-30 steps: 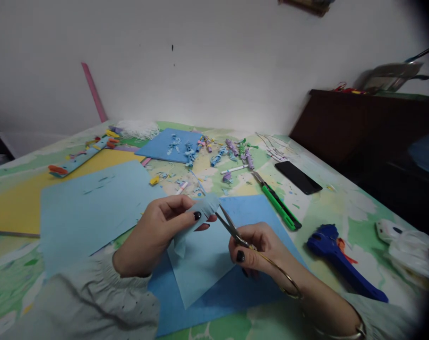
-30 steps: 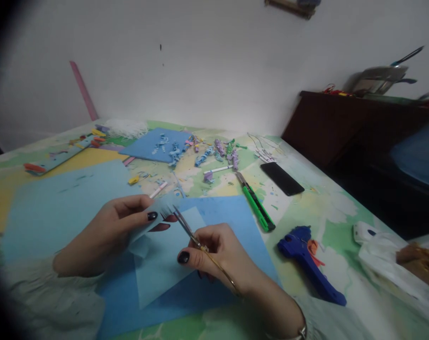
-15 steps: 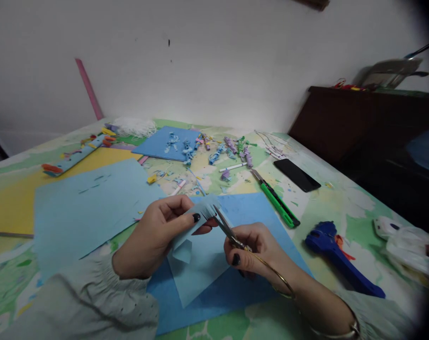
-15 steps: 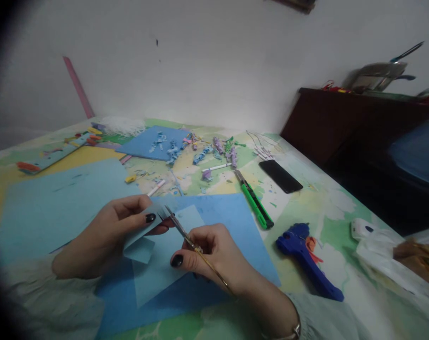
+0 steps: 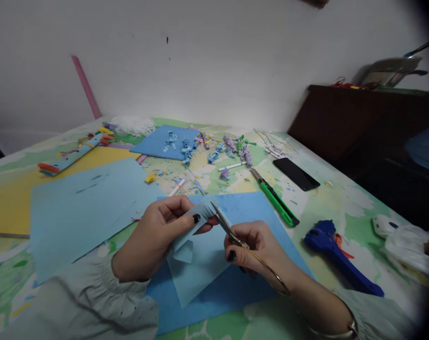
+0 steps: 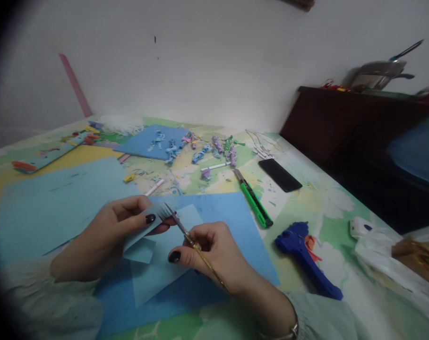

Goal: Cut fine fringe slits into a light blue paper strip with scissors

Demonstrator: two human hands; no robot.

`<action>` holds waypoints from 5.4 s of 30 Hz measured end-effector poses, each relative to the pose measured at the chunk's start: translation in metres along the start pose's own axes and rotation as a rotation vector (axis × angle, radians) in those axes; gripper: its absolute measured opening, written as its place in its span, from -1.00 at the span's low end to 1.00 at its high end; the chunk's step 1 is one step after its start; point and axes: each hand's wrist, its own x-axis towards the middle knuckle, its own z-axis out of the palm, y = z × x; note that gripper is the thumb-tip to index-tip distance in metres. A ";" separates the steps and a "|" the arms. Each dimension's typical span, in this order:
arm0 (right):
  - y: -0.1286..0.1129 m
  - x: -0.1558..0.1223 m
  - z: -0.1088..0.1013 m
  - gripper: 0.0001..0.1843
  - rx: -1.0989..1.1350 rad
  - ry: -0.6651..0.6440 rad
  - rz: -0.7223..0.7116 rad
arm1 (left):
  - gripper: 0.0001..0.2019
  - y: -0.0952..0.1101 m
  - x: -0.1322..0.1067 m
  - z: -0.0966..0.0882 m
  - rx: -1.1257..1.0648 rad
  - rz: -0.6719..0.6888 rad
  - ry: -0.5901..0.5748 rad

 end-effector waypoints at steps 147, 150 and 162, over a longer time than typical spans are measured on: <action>0.006 0.006 0.002 -0.61 -0.029 0.018 0.073 | -0.89 0.002 0.002 0.000 0.135 -0.002 0.076; 0.006 0.006 0.002 -0.59 -0.030 0.019 0.074 | -0.89 0.002 0.002 0.000 0.143 0.001 0.077; 0.006 0.007 0.002 -0.55 -0.033 0.020 0.079 | -0.90 0.003 0.002 0.001 0.163 0.009 0.082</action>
